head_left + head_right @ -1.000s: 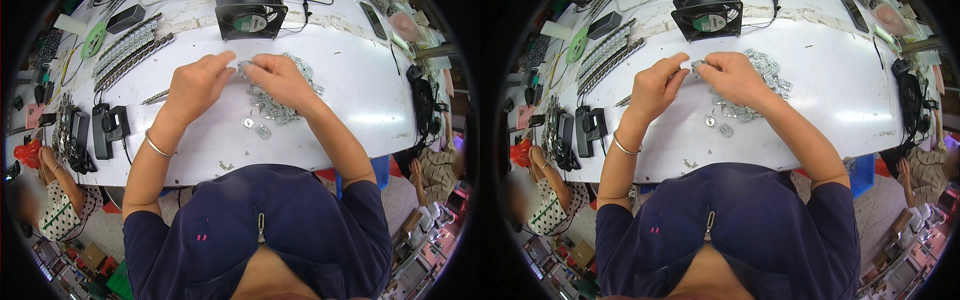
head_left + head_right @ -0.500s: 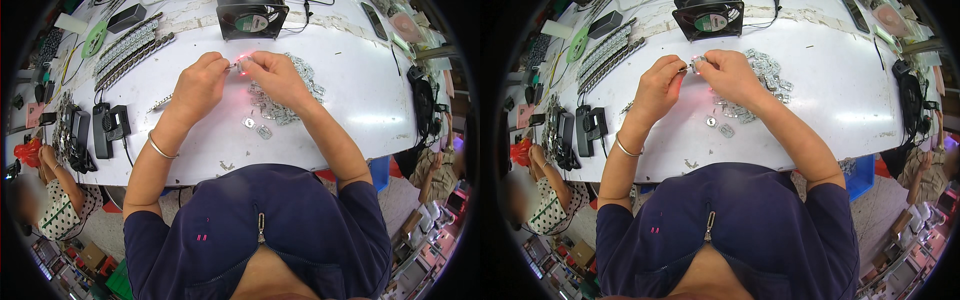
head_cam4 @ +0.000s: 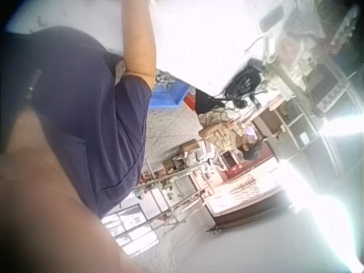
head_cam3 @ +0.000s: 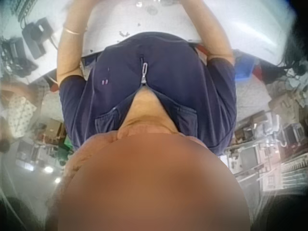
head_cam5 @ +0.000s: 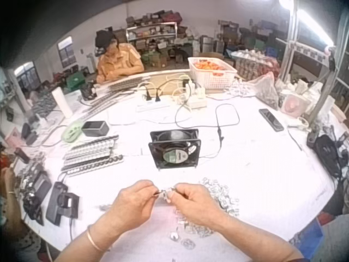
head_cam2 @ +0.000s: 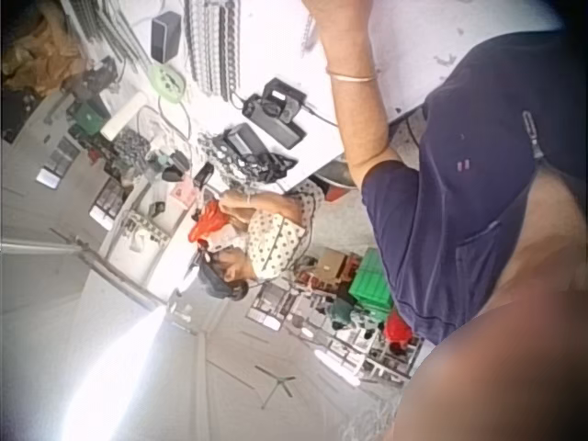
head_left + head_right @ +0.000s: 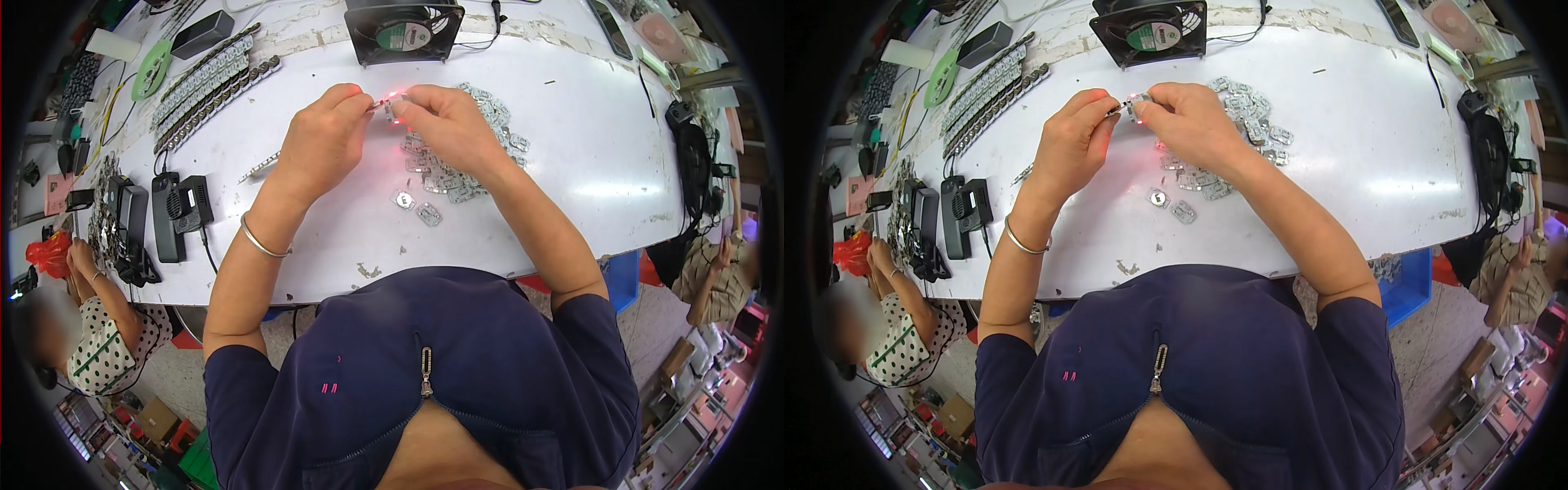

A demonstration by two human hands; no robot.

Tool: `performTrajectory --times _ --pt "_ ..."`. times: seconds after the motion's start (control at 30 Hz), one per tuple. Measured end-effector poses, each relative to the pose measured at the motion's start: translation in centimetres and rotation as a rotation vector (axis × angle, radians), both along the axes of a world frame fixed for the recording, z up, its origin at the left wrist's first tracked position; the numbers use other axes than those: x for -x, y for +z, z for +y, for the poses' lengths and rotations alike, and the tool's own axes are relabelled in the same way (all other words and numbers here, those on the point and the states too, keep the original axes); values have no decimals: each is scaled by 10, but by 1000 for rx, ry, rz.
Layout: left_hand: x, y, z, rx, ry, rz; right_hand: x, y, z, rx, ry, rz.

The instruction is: Assembling small electronic components and housings onto a long strip.

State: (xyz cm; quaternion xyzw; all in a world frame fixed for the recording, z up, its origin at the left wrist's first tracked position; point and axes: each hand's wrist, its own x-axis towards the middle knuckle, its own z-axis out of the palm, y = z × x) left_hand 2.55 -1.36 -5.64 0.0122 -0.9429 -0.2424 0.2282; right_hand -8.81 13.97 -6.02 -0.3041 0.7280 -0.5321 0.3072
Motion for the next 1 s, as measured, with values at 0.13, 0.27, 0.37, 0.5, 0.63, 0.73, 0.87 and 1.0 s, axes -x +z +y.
performTrajectory --times 0.13,0.27,0.37,0.5,0.63,0.73,0.87,1.0 --pt "-1 3 3 -1 -28 9 5 5 2 -11 29 -7" --pt "-3 5 4 9 -55 -11 4 6 3 -28 24 -12" --pt "-4 6 1 23 -38 -7 2 6 5 -23 14 3" --pt "-5 10 -5 -52 14 -37 0 7 9 -41 80 313" --pt "-9 9 6 -10 -51 -176 -9 11 13 -65 149 547" --pt "-13 16 -4 110 -178 -387 -7 19 23 -106 136 533" --pt "-13 27 -12 -5 -225 -292 -10 17 37 9 150 592" --pt "-16 63 -22 -263 12 60 -4 18 56 98 -26 515"
